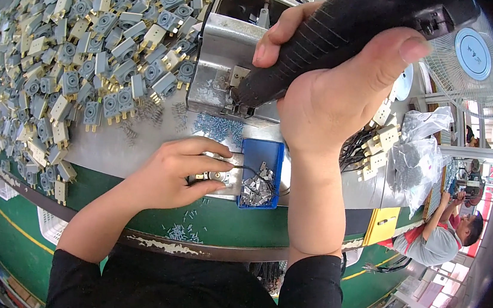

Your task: Assembling electronic components and wiring harnesses at a factory workstation.

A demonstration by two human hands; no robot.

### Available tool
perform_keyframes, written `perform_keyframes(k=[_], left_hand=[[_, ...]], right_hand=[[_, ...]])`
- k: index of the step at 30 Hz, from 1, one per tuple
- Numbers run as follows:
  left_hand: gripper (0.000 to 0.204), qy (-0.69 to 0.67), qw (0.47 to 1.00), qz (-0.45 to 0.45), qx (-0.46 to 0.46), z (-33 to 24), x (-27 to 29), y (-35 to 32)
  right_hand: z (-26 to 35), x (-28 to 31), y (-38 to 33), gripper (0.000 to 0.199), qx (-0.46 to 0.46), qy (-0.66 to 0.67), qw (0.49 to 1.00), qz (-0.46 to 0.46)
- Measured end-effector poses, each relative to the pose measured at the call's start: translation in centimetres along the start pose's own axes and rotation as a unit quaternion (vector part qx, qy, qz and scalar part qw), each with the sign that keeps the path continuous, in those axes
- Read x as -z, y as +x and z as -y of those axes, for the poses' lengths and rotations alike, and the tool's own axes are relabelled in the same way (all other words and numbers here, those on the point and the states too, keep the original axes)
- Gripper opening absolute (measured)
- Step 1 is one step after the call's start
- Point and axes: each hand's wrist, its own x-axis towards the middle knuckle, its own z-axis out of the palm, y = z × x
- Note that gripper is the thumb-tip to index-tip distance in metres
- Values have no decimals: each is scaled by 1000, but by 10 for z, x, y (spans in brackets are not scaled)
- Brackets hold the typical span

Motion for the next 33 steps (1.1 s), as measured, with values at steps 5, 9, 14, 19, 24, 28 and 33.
perform_keyframes(k=[5, 9, 14, 19, 24, 28, 33], left_hand=[[27, -1, 1000, 6, 9, -1, 1, -1], [28, 0, 1000, 6, 9, -1, 0, -3], [29, 6, 1000, -9, -4, 5, -3, -4], [30, 7, 1000, -2, 0, 2, -2, -5], [26, -1, 1000, -5, 13, 5, -4, -7], [23, 4, 1000, -10, 9, 6, -6, -9], [30, 2, 1000, -9, 1, 6, -5, -9]], right_hand=[[0, -2, -4, 106, 21, -22, 1000, 9], [3, 0, -11, 104, 24, 24, 998, 51], [3, 0, -15, 113, 21, -94, 993, 67], [40, 18, -47, 121, -37, -2, 978, 207], [21, 23, -74, 120, -25, 150, 972, 178], [20, 20, -83, 118, -41, 89, 986, 135], [16, 19, -88, 118, -43, 69, 990, 116]])
